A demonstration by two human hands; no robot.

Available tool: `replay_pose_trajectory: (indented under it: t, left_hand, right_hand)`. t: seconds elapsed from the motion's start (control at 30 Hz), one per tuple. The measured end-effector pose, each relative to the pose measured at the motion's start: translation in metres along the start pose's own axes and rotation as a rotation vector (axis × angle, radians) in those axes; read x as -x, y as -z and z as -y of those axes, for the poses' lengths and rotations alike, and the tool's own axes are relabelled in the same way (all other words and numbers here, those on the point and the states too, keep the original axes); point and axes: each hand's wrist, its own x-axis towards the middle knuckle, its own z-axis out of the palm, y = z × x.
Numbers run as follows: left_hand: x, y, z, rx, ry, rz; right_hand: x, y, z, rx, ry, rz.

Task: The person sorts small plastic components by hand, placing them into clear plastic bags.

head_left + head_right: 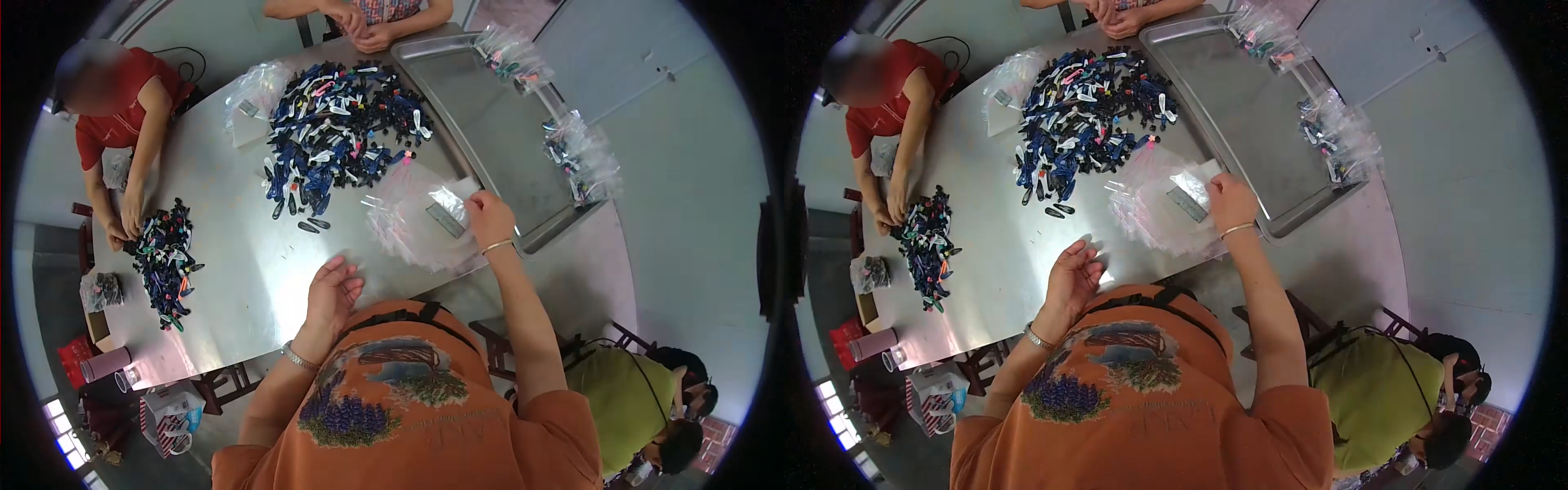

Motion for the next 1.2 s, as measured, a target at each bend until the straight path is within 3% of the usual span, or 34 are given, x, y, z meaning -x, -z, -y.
replay_pose_trajectory:
  t: [0.07,0.3,0.37,0.53,0.6,0.67,0.73,0.8,0.83,0.87,0.93,1.0,1.07,1.13,1.2]
  left_hand:
    - [0.002,-0.002,0.000,0.006,-0.015,0.000]
    - [0.015,-0.010,0.003,-0.017,-0.115,-0.033]
    - [0.016,-0.010,0.005,-0.019,-0.146,-0.030]
    - [0.017,-0.020,0.008,-0.055,-0.249,0.004]
    - [0.019,-0.032,0.006,-0.116,-0.275,0.065]
    - [0.025,-0.048,0.001,-0.177,-0.244,0.118]
    - [0.027,-0.064,-0.003,-0.235,-0.216,0.164]
    - [0.026,-0.077,-0.007,-0.141,-0.047,0.421]
    - [0.026,-0.083,-0.011,-0.131,-0.059,0.405]
    - [0.025,-0.089,-0.016,-0.018,0.052,0.451]
    - [0.019,-0.091,-0.024,0.110,0.154,0.476]
    - [0.009,-0.088,-0.030,0.147,0.238,0.544]
    - [0.004,-0.079,-0.031,0.158,0.254,0.577]
    - [0.003,-0.075,-0.029,-0.120,0.142,0.376]
    - [0.004,-0.073,-0.033,-0.082,0.182,0.351]
  right_hand:
    - [0.003,-0.006,-0.007,-0.018,0.089,-0.089]
    - [0.008,0.021,0.003,0.037,0.139,-0.078]
    - [0.007,0.033,0.005,0.022,0.316,-0.153]
    - [0.004,0.069,0.034,-0.136,0.283,-0.164]
    - [0.001,0.083,0.048,-0.198,0.294,-0.179]
    - [-0.001,0.092,0.061,-0.450,0.151,-0.090]
    - [0.001,0.092,0.072,-0.500,0.184,-0.071]
    - [0.006,0.091,0.088,-0.557,0.223,-0.040]
    - [0.010,0.091,0.097,-0.530,0.381,-0.025]
    - [0.015,0.089,0.104,-0.504,0.538,-0.008]
    - [0.023,0.077,0.110,-0.471,0.636,0.055]
    - [0.030,0.073,0.118,-0.291,1.072,0.219]
    - [0.041,0.062,0.122,-0.313,1.159,0.134]
    - [0.046,0.057,0.120,-0.310,1.311,0.119]
    - [0.048,0.057,0.118,-0.281,1.336,0.145]
